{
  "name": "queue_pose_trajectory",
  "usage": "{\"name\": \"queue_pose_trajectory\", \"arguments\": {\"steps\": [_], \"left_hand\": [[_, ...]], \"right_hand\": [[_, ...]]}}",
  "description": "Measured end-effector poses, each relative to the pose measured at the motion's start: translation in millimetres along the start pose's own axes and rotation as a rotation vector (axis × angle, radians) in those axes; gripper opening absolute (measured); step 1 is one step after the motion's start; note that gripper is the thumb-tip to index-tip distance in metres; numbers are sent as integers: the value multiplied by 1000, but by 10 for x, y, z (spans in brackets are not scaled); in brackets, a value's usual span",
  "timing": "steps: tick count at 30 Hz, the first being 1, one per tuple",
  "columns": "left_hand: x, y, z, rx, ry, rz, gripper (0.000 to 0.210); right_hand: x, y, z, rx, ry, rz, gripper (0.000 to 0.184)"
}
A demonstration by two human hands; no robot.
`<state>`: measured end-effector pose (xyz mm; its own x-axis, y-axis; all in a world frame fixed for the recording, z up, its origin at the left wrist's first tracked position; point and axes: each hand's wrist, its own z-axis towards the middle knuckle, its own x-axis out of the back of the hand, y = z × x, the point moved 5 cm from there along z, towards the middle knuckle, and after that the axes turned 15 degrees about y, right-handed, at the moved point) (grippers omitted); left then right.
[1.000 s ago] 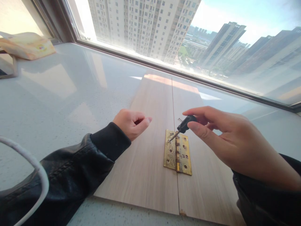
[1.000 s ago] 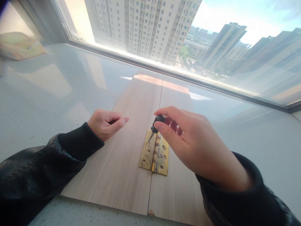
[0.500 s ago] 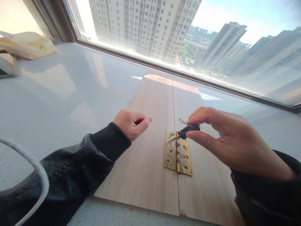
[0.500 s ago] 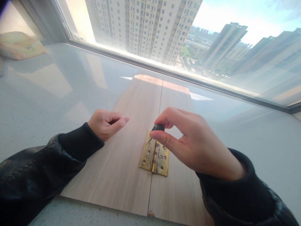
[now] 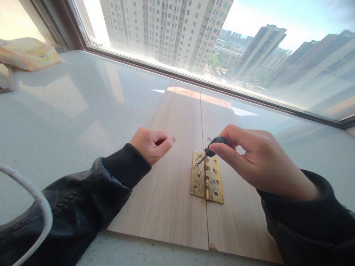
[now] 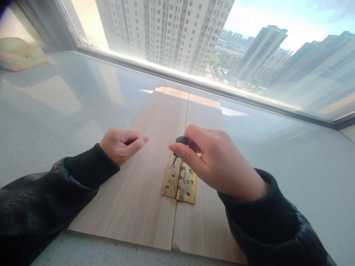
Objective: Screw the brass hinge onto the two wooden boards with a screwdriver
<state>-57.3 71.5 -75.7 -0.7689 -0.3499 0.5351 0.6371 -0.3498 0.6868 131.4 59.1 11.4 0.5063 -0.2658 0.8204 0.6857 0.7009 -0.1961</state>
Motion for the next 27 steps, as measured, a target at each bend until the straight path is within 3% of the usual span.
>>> {"name": "queue_pose_trajectory", "arguments": {"steps": [5,9,12,15,20,24,27], "left_hand": [[-3,12,-1,2,3,-10,44],[1,18,-1,18,-1,-13,43],[2,14,3,22,3,-12,43],[2,4,8,26,8,-7,44],[5,11,2,24,-6,-3,44],[14,20,-5,21,2,-5,44],[6,17,-6,23,-3,-10,44]], "right_hand": [[-15,-64,3,79,53,-96,31],[-18,-125,-19,-44,241,-100,45],[-43,-131,-45,-149,295,-118,48],[-44,-91,-48,-186,283,-221,44],[-58,-5,-26,-182,145,-242,15],[-95,-3,-25,-115,-11,-200,23],[-93,-20,-18,-54,-29,-189,28]]}}
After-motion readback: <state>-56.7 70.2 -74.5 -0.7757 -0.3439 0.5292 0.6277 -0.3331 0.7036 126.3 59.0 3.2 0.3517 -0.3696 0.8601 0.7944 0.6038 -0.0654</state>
